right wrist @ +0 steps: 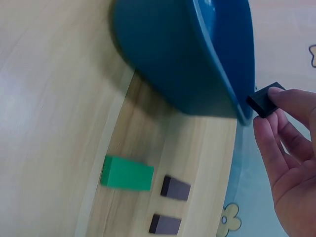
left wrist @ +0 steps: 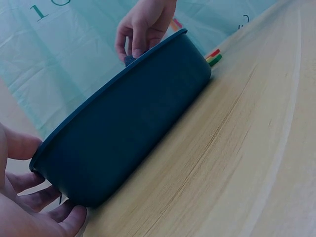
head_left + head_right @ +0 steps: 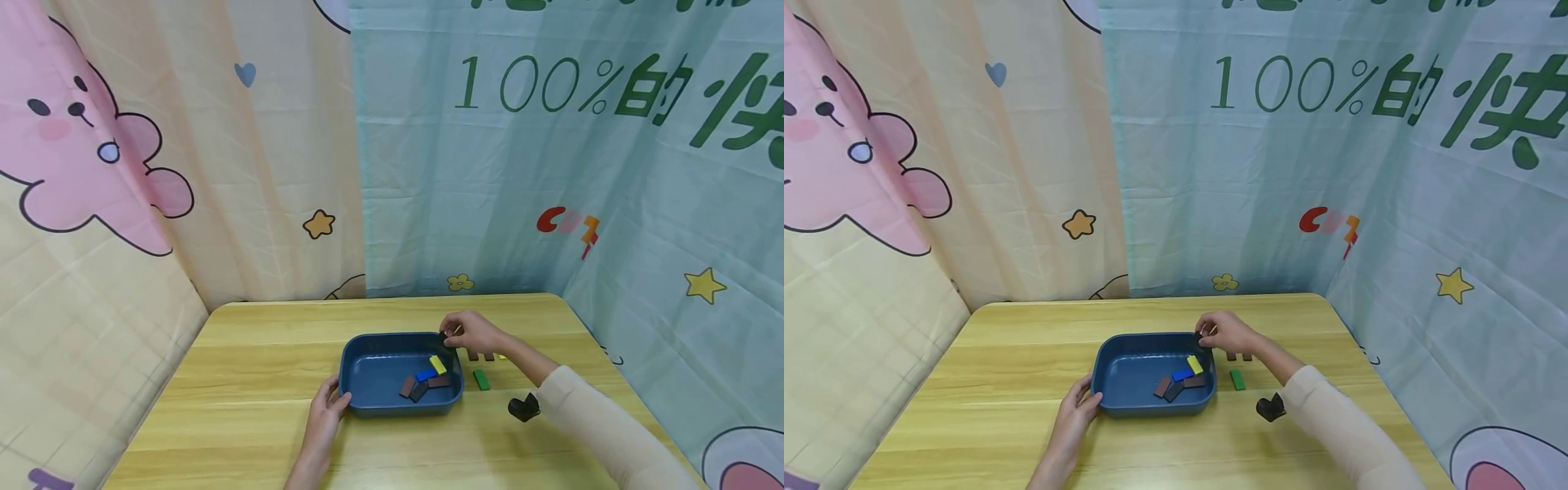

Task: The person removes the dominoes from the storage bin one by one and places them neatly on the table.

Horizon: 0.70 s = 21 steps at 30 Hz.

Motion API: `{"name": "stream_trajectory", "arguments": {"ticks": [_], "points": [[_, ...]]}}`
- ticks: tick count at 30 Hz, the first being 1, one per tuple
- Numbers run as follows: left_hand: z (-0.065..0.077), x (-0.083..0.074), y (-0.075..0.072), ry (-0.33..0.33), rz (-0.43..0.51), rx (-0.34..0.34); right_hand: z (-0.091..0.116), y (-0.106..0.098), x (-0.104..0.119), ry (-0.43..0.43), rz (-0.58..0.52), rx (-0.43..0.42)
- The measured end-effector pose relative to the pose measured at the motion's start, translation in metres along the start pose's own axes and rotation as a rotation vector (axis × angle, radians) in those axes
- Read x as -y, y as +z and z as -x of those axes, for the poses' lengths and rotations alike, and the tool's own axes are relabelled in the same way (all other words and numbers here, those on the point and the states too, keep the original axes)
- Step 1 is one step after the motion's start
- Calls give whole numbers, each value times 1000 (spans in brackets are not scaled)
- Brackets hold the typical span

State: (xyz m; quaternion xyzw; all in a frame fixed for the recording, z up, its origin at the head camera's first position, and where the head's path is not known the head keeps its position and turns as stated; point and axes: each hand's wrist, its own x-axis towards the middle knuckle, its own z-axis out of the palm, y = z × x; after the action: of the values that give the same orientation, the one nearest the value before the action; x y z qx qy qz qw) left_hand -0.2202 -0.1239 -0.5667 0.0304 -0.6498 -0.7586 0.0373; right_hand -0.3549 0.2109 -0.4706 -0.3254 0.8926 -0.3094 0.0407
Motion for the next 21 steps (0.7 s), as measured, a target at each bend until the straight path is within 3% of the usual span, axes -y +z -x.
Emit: {"name": "stream_trajectory", "arguments": {"ticks": [15,21], "points": [[3,0,0,35,14,12,25,-13,-20,106,-73,-56],[2,-1,0,18,9,13,37,-16,-26,127,-87,-71]]}}
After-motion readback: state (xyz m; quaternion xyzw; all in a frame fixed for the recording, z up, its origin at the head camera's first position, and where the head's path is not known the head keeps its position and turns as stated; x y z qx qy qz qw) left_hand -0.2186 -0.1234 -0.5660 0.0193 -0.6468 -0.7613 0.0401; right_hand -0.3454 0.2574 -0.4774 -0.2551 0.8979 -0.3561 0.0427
